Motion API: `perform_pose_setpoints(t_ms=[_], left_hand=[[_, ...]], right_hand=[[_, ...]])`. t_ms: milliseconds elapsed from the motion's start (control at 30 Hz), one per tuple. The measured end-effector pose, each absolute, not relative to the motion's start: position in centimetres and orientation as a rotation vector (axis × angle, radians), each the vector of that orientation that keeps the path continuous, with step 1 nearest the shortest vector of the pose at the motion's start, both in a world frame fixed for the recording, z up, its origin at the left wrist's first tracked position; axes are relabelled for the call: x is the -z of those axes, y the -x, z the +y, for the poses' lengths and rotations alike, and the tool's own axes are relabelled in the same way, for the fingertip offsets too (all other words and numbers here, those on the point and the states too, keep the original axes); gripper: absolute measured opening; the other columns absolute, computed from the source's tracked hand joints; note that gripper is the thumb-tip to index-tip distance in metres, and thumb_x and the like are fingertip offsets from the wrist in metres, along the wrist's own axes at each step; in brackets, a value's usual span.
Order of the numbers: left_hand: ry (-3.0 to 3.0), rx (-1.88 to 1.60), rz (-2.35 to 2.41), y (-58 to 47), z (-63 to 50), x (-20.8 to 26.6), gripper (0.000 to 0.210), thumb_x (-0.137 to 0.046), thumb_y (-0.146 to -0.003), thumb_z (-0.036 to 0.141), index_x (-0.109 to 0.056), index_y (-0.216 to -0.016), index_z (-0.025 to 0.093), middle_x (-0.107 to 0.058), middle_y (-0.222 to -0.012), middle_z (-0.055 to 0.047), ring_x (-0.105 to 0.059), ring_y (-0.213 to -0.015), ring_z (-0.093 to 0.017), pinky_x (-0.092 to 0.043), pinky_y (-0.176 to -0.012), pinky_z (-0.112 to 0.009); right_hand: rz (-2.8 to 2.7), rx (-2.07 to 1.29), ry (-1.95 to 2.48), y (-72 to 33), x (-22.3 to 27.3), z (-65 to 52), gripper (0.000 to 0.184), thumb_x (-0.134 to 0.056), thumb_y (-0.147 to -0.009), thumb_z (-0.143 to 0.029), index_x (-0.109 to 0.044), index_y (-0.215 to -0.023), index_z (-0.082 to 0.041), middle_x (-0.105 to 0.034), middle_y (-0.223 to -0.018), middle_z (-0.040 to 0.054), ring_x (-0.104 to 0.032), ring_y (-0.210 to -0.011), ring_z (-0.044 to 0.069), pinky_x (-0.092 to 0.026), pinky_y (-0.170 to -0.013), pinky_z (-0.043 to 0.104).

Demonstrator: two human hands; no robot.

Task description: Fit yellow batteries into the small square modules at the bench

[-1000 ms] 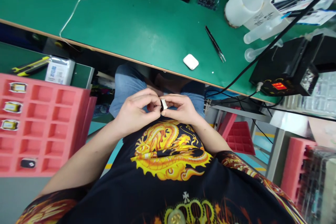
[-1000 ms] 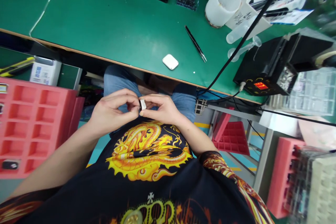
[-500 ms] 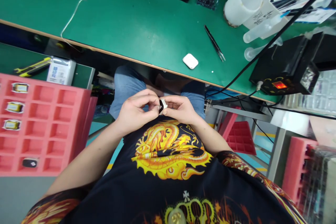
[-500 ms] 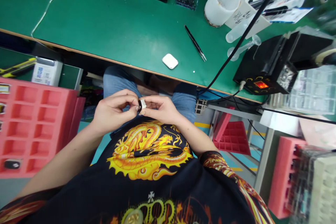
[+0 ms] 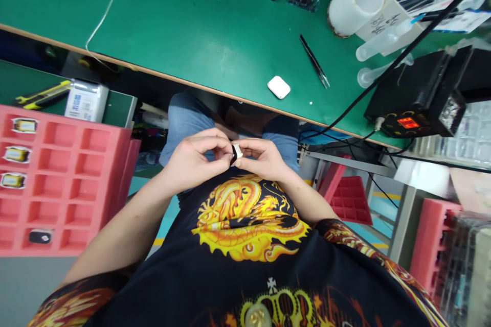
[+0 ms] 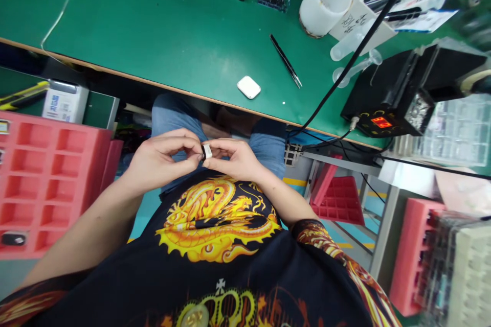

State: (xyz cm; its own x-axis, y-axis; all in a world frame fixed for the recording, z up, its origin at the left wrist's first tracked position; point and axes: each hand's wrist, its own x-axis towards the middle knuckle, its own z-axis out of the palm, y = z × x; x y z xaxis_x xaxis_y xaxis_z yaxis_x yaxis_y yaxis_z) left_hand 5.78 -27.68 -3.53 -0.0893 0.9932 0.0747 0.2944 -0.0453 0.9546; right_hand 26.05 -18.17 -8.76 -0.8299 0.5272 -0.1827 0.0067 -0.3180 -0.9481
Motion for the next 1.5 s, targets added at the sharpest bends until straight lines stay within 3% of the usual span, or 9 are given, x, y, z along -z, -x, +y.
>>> perform_pose_setpoints(t_ms=[167,367,833,1000,1133,1267,1500], left_hand=[[-1.481,-1.197,1.514,-6.4,-27.6,3.6,0.01,-0.069,-0.086,0.013,-0.073,-0.082,0.02,-0.068,-0.084,-0.001,-0.06,-0.069,-0.013,-0.048,-0.066,-0.028],[-1.444,-1.205,1.497,-6.2,-27.7,4.2,0.008,-0.071,-0.085,0.015,-0.072,-0.081,0.021,-0.069,-0.082,-0.001,-0.062,-0.072,-0.015,-0.048,-0.067,-0.028],[-1.279,-1.356,1.399,-6.7,-28.0,5.5,0.014,-0.069,-0.086,0.008,-0.073,-0.081,0.02,-0.068,-0.085,-0.003,-0.063,-0.076,-0.016,-0.048,-0.068,-0.03],[-1.177,-1.441,1.376,-6.0,-27.8,5.1,0.01,-0.073,-0.087,0.016,-0.072,-0.077,0.019,-0.069,-0.085,-0.005,-0.063,-0.076,-0.017,-0.049,-0.068,-0.031],[-0.952,-1.666,1.731,0.4,-28.0,4.4,0.004,-0.078,-0.084,0.021,-0.075,-0.081,0.02,-0.07,-0.081,-0.002,-0.061,-0.07,-0.015,-0.047,-0.064,-0.031],[-0.779,-1.851,2.14,11.5,-27.8,4.2,0.004,-0.072,-0.084,0.019,-0.074,-0.081,0.019,-0.06,-0.06,0.007,-0.049,-0.053,-0.008,-0.038,-0.054,-0.029],[-0.604,-1.654,2.489,22.1,-26.1,3.3,0.008,-0.068,-0.083,0.008,-0.072,-0.079,0.014,-0.051,-0.047,0.015,-0.04,-0.046,-0.006,-0.032,-0.05,-0.029]], right_hand=[[-1.478,-2.329,0.702,-25.9,9.0,-18.4,0.061,-0.1,-0.076,-0.051,-0.081,-0.122,-0.015,-0.081,-0.106,0.0083,-0.076,-0.092,0.019,-0.066,-0.09,0.034],[-1.34,-2.45,0.662,-25.7,9.1,-18.3,0.055,-0.099,-0.079,-0.044,-0.08,-0.12,-0.012,-0.08,-0.095,0.0066,-0.075,-0.08,0.016,-0.065,-0.079,0.029],[-1.348,-2.454,0.68,-26.0,8.7,-17.8,0.05,-0.095,-0.085,-0.048,-0.082,-0.117,-0.012,-0.081,-0.09,0.0075,-0.077,-0.076,0.017,-0.065,-0.076,0.029],[-1.398,-2.399,0.68,-26.2,9.2,-17.3,0.045,-0.092,-0.09,-0.044,-0.083,-0.122,-0.015,-0.083,-0.1,0.0102,-0.077,-0.078,0.017,-0.065,-0.078,0.031],[-1.457,-2.382,0.729,-26.2,9.0,-17.3,0.045,-0.091,-0.09,-0.044,-0.083,-0.124,-0.016,-0.083,-0.106,0.0123,-0.076,-0.078,0.018,-0.065,-0.078,0.033],[-1.5,-2.394,0.727,-26.2,9.0,-17.4,0.041,-0.09,-0.092,-0.041,-0.083,-0.125,-0.017,-0.083,-0.108,0.0119,-0.077,-0.079,0.017,-0.065,-0.08,0.032],[-1.496,-2.397,0.7,-25.7,8.5,-17.4,0.037,-0.09,-0.092,-0.038,-0.083,-0.122,-0.017,-0.083,-0.106,0.011,-0.076,-0.079,0.016,-0.066,-0.079,0.031]])
